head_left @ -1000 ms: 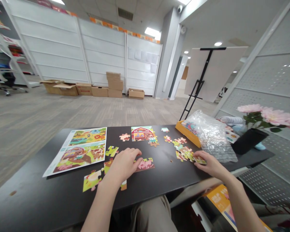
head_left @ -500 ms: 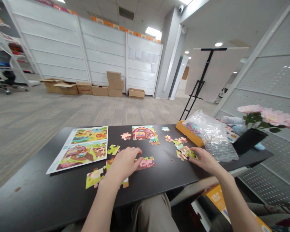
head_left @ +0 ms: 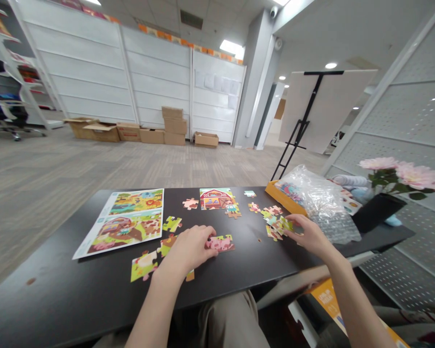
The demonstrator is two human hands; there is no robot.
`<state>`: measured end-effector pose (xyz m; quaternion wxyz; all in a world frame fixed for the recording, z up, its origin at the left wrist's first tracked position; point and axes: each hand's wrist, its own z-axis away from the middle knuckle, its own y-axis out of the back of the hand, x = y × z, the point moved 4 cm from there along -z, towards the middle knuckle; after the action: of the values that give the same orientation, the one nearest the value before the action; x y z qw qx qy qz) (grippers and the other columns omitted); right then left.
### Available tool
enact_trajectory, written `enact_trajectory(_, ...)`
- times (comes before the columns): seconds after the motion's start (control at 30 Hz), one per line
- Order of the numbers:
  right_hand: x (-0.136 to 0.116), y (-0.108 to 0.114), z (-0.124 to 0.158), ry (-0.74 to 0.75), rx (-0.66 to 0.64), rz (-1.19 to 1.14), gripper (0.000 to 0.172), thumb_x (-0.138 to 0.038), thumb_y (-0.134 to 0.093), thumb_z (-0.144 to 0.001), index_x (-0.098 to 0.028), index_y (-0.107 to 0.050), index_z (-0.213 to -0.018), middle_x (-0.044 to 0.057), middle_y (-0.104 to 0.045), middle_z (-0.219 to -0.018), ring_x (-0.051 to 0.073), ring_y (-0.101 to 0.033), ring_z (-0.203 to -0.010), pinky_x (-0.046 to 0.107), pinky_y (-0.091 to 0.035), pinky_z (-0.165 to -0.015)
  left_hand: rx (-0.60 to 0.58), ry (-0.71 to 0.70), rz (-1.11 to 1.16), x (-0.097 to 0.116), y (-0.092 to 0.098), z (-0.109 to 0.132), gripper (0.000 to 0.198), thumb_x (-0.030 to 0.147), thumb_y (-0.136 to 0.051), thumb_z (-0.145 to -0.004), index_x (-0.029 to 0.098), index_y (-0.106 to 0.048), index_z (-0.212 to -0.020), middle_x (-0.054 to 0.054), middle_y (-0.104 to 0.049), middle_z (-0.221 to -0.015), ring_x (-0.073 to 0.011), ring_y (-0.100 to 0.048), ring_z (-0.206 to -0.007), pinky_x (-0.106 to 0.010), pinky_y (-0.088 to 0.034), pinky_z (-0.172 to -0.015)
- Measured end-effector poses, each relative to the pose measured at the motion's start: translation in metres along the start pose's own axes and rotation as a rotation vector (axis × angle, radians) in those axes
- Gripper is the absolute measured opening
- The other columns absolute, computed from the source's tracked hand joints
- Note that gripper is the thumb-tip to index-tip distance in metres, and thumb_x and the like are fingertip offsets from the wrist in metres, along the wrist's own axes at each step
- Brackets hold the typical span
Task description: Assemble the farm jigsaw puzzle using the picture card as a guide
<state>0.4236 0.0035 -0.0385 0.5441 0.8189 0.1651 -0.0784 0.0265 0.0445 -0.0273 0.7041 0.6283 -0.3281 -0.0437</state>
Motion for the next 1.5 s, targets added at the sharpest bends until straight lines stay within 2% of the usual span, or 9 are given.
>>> enact_trajectory(0.13,-0.013,0.001,-0.006,0.058,0.031,-0.032,0.032,-0.041,-0.066,-0.087,-0.023,-0.065,-0.114,0.011,-0.070,-0.117,0.029,-0.070,-0.102,0.043,-0.058,-0.092,-0.020,0.014,0.015,-0.002,-0.003,-0.001,0.029,0.032,-0.070,-0.080,0.027,-0.068,-0.108,-0.003,-0.072,-0.103,-0.0246,-0.067,-0.098,-0.030,-0.045,-0.077)
enact_trajectory(0.27,-0.044,-0.011,-0.011,0.157,0.020,-0.100,0.025,-0.039,-0.068,-0.088,-0.024,-0.067,-0.107,0.011,-0.071,-0.117,0.029,-0.068,-0.111,0.044,-0.055,-0.098,-0.015,0.007,-0.002,-0.001,-0.004,-0.002,0.023,0.031,-0.067,-0.082,0.026,-0.068,-0.104,-0.003,-0.071,-0.099,-0.0237,-0.067,-0.094,-0.030,-0.044,-0.074)
enact_trajectory(0.43,-0.082,-0.035,-0.018,0.240,-0.113,-0.149,0.021,-0.031,-0.068,-0.089,-0.025,-0.068,-0.108,0.009,-0.070,-0.121,0.027,-0.068,-0.111,0.042,-0.054,-0.098,-0.013,0.011,0.005,0.000,-0.003,-0.002,0.020,0.031,-0.065,-0.083,0.027,-0.069,-0.102,-0.003,-0.071,-0.097,-0.0232,-0.066,-0.095,-0.029,-0.044,-0.074)
enact_trajectory(0.57,-0.093,-0.049,-0.027,0.287,-0.238,-0.151,0.019,-0.026,-0.067,-0.090,-0.025,-0.067,-0.109,0.008,-0.070,-0.120,0.025,-0.066,-0.112,0.041,-0.052,-0.100,-0.025,0.008,0.000,-0.001,-0.003,-0.002,0.023,0.030,-0.066,-0.083,0.027,-0.069,-0.106,-0.004,-0.071,-0.099,-0.0232,-0.065,-0.098,-0.029,-0.045,-0.078)
enact_trajectory(0.73,-0.088,-0.054,-0.039,0.302,-0.333,-0.108,0.012,-0.024,-0.062,-0.092,-0.023,-0.070,-0.102,0.008,-0.072,-0.108,0.025,-0.067,-0.105,0.039,-0.052,-0.097,-0.025,0.011,0.006,-0.002,-0.004,-0.003,0.020,0.029,-0.065,-0.083,0.027,-0.070,-0.103,-0.004,-0.070,-0.095,-0.0228,-0.065,-0.095,-0.028,-0.045,-0.073)
enact_trajectory(0.83,-0.078,-0.048,-0.039,0.292,-0.300,-0.075,0.013,-0.027,-0.062,-0.092,-0.024,-0.072,-0.100,0.009,-0.071,-0.114,0.026,-0.065,-0.112,0.042,-0.050,-0.102,-0.020,0.004,0.002,-0.001,-0.004,-0.003,0.021,0.029,-0.065,-0.084,0.027,-0.070,-0.104,-0.005,-0.070,-0.097,-0.0235,-0.065,-0.097,-0.028,-0.046,-0.075)
enact_trajectory(1.03,-0.036,-0.021,-0.021,0.146,-0.164,-0.057,0.032,-0.042,-0.068,-0.087,-0.025,-0.071,-0.114,0.011,-0.069,-0.124,0.032,-0.061,-0.124,0.049,-0.048,-0.108,-0.039,0.013,-0.014,0.000,-0.003,-0.003,0.025,0.028,-0.066,-0.086,0.026,-0.068,-0.110,-0.006,-0.070,-0.105,-0.0252,-0.065,-0.104,-0.032,-0.047,-0.084)
enact_trajectory(1.2,-0.010,-0.007,-0.004,0.076,-0.189,-0.057,0.039,-0.049,-0.070,-0.085,-0.024,-0.070,-0.115,0.011,-0.070,-0.121,0.031,-0.065,-0.116,0.047,-0.052,-0.103,-0.036,-0.008,-0.018,-0.001,-0.005,-0.004,0.026,0.027,-0.067,-0.085,0.025,-0.068,-0.111,-0.005,-0.071,-0.106,-0.0249,-0.064,-0.105,-0.031,-0.048,-0.086)
enact_trajectory(1.5,-0.006,-0.014,-0.002,-0.021,-0.139,-0.028,0.034,-0.044,-0.065,-0.087,-0.023,-0.070,-0.112,0.011,-0.074,-0.117,0.031,-0.070,-0.109,0.045,-0.056,-0.095,-0.021,-0.023,-0.021,-0.002,-0.006,-0.006,0.025,0.025,-0.065,-0.085,0.024,-0.068,-0.110,-0.005,-0.071,-0.104,-0.0240,-0.064,-0.105,-0.031,-0.047,-0.088)
